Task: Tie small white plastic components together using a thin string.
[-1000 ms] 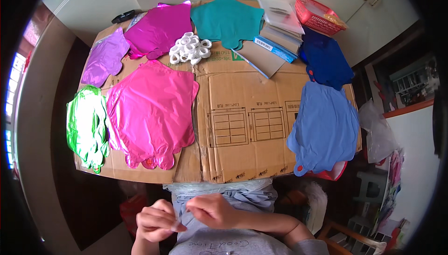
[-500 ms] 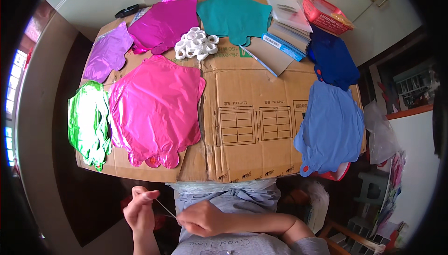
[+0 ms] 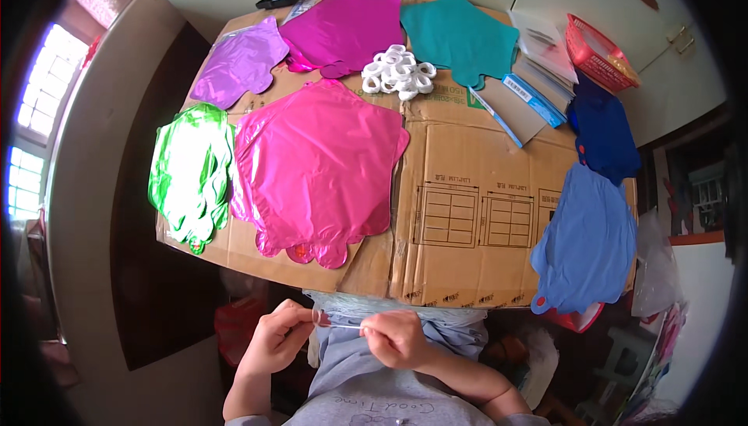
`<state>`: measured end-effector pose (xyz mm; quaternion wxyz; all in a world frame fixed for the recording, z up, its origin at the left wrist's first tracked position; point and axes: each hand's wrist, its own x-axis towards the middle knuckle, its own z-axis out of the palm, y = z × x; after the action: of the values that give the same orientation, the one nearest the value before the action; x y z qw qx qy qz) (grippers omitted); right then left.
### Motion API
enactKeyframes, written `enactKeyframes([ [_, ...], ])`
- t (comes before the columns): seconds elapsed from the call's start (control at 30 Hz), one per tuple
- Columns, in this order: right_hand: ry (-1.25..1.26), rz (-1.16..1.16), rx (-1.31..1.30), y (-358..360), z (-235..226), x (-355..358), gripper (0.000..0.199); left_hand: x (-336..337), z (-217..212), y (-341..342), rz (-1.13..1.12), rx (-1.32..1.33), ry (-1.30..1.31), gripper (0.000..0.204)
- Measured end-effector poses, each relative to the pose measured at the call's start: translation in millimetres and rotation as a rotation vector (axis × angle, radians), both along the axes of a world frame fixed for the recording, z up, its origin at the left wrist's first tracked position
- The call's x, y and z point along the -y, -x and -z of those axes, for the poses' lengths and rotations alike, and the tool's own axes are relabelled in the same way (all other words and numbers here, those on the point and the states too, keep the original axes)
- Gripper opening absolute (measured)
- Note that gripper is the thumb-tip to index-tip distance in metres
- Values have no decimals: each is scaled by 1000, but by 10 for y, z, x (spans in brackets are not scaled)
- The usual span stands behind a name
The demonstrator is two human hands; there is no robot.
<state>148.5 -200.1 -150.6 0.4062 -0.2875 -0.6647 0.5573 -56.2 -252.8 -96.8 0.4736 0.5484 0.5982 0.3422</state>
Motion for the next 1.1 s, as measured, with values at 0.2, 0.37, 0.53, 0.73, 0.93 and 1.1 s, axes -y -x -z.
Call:
enactKeyframes([
  [0.2, -146, -141, 62, 10, 117, 175, 4, 60, 181, 169, -352, 1098, 155, 22],
  [0.37, 212, 42, 152, -59, 450, 128, 13, 79, -72, 283, -203, 533, 410, 13],
  [0.53, 171, 114, 197, -177, 481, 131, 14, -3, -159, 360, 90, 36, 516, 16],
  [0.73, 105, 180, 201, -143, 443, 104, 14, -113, -164, 305, 375, -48, 584, 17],
  [0.93, 118, -49, 280, 43, 647, 233, 11, 135, 294, 144, -13, 1206, 375, 19],
  [1.1, -116, -272, 69, -7, 204, 255, 7, -107, 198, -73, 98, -331, -308, 30],
])
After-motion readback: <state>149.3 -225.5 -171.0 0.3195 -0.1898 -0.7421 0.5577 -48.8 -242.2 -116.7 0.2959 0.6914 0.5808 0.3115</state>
